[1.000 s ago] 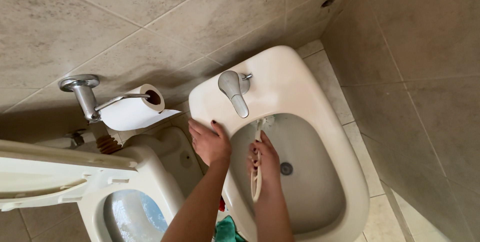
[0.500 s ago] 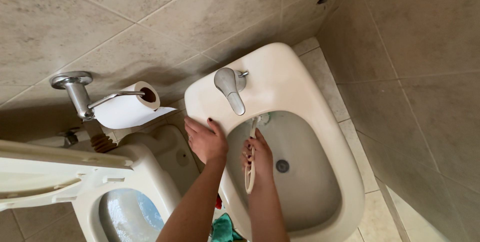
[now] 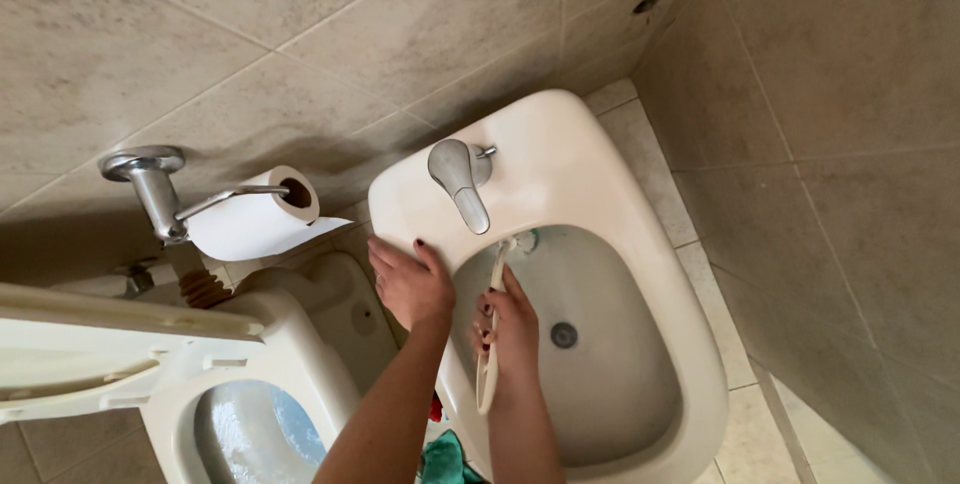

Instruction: The person cleans the interior of a bidet using a long-handled scrub brush and water.

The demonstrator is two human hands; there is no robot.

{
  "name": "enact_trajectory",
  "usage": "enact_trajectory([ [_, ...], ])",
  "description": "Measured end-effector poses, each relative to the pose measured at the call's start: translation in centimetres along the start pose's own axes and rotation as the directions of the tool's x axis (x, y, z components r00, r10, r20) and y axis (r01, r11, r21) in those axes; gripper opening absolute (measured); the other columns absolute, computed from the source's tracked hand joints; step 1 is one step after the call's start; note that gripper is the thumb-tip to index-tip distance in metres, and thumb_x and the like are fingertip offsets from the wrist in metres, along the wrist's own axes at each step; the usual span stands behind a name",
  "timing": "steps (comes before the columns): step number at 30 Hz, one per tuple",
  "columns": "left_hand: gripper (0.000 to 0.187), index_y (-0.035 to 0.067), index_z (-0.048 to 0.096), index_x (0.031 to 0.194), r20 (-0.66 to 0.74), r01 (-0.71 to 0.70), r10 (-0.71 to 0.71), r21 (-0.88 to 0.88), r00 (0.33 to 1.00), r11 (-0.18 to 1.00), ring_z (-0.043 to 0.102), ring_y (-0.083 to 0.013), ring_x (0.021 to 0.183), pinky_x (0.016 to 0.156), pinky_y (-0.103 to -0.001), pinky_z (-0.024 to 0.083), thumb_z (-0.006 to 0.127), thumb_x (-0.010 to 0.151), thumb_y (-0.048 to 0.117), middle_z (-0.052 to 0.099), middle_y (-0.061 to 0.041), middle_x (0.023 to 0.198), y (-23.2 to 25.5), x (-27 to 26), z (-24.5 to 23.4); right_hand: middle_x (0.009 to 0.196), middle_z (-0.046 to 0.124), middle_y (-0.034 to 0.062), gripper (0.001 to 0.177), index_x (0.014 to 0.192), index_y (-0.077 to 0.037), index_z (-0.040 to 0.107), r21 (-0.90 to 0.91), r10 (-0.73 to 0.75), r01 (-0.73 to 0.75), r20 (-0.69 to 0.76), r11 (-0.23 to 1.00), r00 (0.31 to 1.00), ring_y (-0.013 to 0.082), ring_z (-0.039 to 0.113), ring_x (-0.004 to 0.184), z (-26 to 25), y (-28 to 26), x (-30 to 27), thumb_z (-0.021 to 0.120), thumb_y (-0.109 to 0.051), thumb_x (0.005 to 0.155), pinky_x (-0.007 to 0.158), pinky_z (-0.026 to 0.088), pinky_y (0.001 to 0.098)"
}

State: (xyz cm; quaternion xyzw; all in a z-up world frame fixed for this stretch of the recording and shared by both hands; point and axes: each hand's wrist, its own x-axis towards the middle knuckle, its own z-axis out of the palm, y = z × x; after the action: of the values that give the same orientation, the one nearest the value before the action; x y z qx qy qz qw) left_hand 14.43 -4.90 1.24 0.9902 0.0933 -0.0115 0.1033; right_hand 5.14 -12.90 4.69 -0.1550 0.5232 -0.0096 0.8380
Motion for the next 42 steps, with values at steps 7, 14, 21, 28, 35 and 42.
enact_trajectory([
  [7,0.078,-0.009,0.027,0.154,0.048,0.022,-0.022,-0.006,0.999,1.000,0.056,-0.0476,0.121,0.106,-0.051,0.043,0.046,0.099,0.041,0.040,-0.029,0.154,-0.5,0.0,0.2,0.074,0.048,0.0021,0.063,0.152,0.001,0.047,-0.039,-0.035,0.039,0.100,0.998,0.994,0.0075,0.039,0.047,-0.6,0.9,1.2,0.048,-0.007,0.089,0.036,0.032,0.0236],
  [14,0.078,-0.008,0.027,0.154,0.055,0.038,-0.037,-0.028,0.998,0.999,0.057,-0.0469,0.120,0.105,-0.051,0.042,0.047,0.098,0.041,0.040,-0.028,0.156,-0.1,-0.1,-0.6,0.074,0.051,0.0026,0.074,0.159,-0.016,0.033,-0.134,0.064,-0.064,-0.010,0.989,0.998,0.0088,0.039,0.046,-0.7,-0.5,1.8,0.048,-0.008,0.087,0.037,0.032,0.0250],
  [21,0.077,-0.007,0.027,0.154,0.041,0.029,-0.028,-0.033,0.999,0.999,0.057,-0.0456,0.121,0.106,-0.051,0.041,0.048,0.097,0.041,0.041,-0.027,0.154,0.3,0.1,-1.0,0.073,0.048,0.0017,0.074,0.160,-0.012,0.037,-0.134,0.016,-0.013,0.018,0.991,1.000,0.0066,0.041,0.049,-1.1,-0.1,1.3,0.050,-0.008,0.087,0.037,0.032,0.0241],
  [28,0.078,-0.009,0.026,0.153,0.038,0.021,-0.020,-0.021,0.999,1.000,0.056,-0.0450,0.124,0.106,-0.051,0.041,0.048,0.097,0.040,0.040,-0.028,0.153,0.2,0.0,-0.9,0.071,0.048,0.0023,0.070,0.156,-0.013,0.039,-0.090,0.035,-0.032,0.034,0.995,0.999,0.0086,0.041,0.049,-1.3,0.3,1.2,0.047,-0.006,0.087,0.036,0.032,0.0246],
  [35,0.077,-0.008,0.027,0.154,0.041,0.040,-0.038,-0.032,0.998,0.999,0.056,-0.0456,0.122,0.107,-0.050,0.041,0.048,0.098,0.040,0.041,-0.028,0.154,-0.2,-0.3,-0.4,0.072,0.048,0.0004,0.063,0.151,-0.014,0.047,-0.029,0.003,-0.001,0.075,1.000,0.997,0.0069,0.038,0.047,-1.4,1.1,0.4,0.048,-0.007,0.089,0.035,0.031,0.0231],
  [42,0.076,-0.008,0.028,0.153,0.017,0.020,-0.019,-0.025,1.000,1.000,0.055,-0.0466,0.123,0.105,-0.051,0.042,0.048,0.098,0.040,0.042,-0.028,0.153,0.1,0.0,-0.2,0.074,0.046,0.0008,0.061,0.151,-0.011,0.048,-0.034,0.036,-0.035,0.024,0.999,0.999,0.0073,0.039,0.048,-0.5,0.4,-0.1,0.047,-0.008,0.090,0.035,0.030,0.0237],
])
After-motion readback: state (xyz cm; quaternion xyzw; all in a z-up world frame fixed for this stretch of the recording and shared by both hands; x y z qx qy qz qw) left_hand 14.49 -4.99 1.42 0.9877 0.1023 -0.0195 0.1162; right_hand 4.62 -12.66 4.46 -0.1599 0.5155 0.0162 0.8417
